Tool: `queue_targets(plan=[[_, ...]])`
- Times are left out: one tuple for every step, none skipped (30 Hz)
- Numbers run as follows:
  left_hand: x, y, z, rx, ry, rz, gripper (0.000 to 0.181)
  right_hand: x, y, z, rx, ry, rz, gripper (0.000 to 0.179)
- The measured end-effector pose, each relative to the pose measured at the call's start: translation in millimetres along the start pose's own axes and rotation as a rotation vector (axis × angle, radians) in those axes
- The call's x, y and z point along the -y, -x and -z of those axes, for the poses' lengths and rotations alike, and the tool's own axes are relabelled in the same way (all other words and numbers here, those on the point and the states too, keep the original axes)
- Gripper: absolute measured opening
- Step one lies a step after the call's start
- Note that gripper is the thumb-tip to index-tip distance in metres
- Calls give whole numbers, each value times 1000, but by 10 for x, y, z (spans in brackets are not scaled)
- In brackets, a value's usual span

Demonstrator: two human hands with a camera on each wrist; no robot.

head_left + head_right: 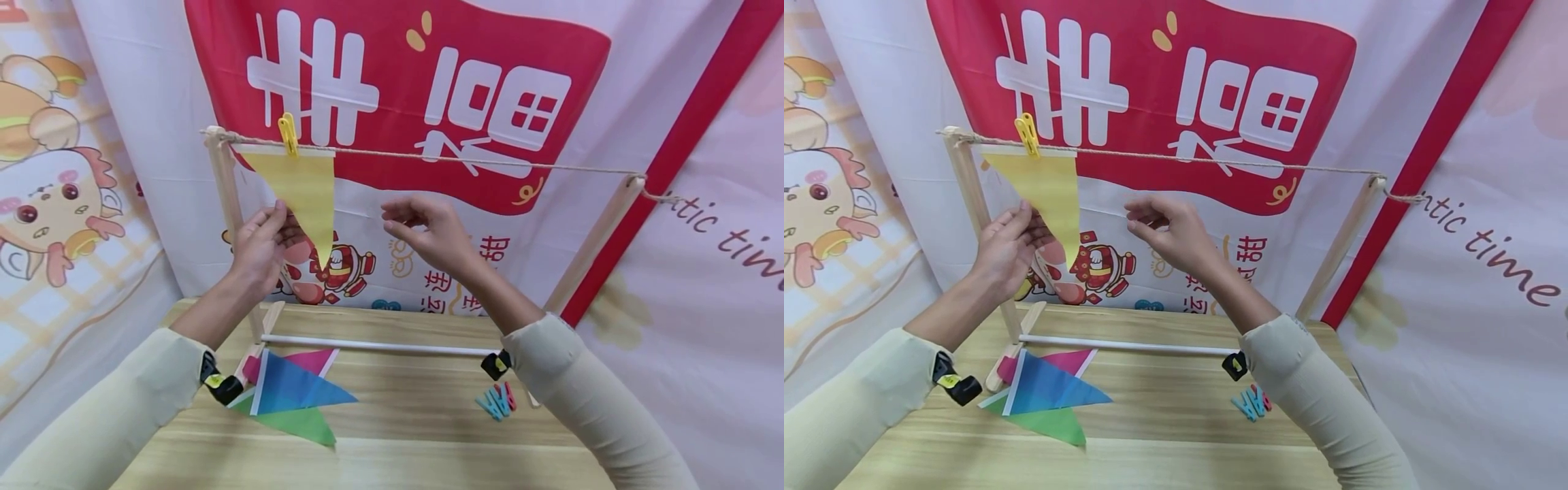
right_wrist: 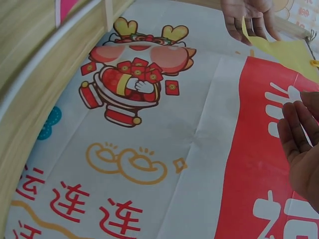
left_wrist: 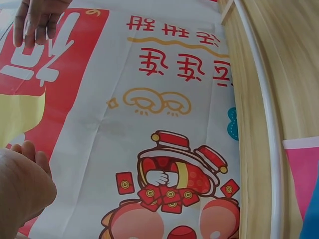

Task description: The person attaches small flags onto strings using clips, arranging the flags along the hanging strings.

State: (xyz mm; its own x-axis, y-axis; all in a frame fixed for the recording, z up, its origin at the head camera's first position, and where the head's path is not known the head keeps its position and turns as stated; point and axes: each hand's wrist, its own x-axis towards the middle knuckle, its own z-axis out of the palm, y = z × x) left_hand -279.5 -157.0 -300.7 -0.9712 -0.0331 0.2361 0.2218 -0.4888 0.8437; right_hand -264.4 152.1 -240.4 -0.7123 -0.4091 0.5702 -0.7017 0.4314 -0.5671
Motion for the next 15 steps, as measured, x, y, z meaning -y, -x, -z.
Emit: queue_targets(plan=[[8, 2, 6, 0, -5, 3, 25, -23, 20, 3, 4, -3, -7, 35], [15, 4, 9, 0, -4, 6, 25, -45, 40, 5, 8, -5, -16, 35], [22, 7, 12, -2, -12, 8, 25, -67, 62, 7, 12, -8, -26, 35], [31, 7, 17, -5, -20, 8, 25, -90, 83, 9, 15, -11, -36, 36], [38, 9, 20, -10, -25, 8, 26, -115, 104, 11, 17, -16, -44, 36], [46, 11, 25, -11, -26, 12, 26, -135, 124, 13, 19, -21, -52, 35], [55, 13, 33, -13, -38, 15, 27, -157, 144, 15, 21, -25, -59, 35], [63, 16, 39, -14, -53, 18, 28, -178, 164, 17, 21, -28, -63, 35], [71, 20, 46, -14, -64, 22, 30, -201, 184, 18, 21, -30, -65, 35], [78, 25, 56, -13, -68, 27, 31, -223, 204, 21, 22, -31, -67, 35], [86, 31, 64, -8, -72, 31, 32, -247, 225, 22, 21, -32, -69, 35], [94, 37, 74, -2, -76, 34, 32, -265, 244, 23, 20, -31, -69, 35], [103, 44, 83, 5, -79, 36, 33, -288, 265, 25, 19, -31, -71, 35], [111, 50, 91, 12, -73, 38, 34, -311, 286, 25, 18, -30, -74, 35], [118, 56, 99, 20, -68, 40, 34, -333, 308, 25, 17, -31, -76, 35]])
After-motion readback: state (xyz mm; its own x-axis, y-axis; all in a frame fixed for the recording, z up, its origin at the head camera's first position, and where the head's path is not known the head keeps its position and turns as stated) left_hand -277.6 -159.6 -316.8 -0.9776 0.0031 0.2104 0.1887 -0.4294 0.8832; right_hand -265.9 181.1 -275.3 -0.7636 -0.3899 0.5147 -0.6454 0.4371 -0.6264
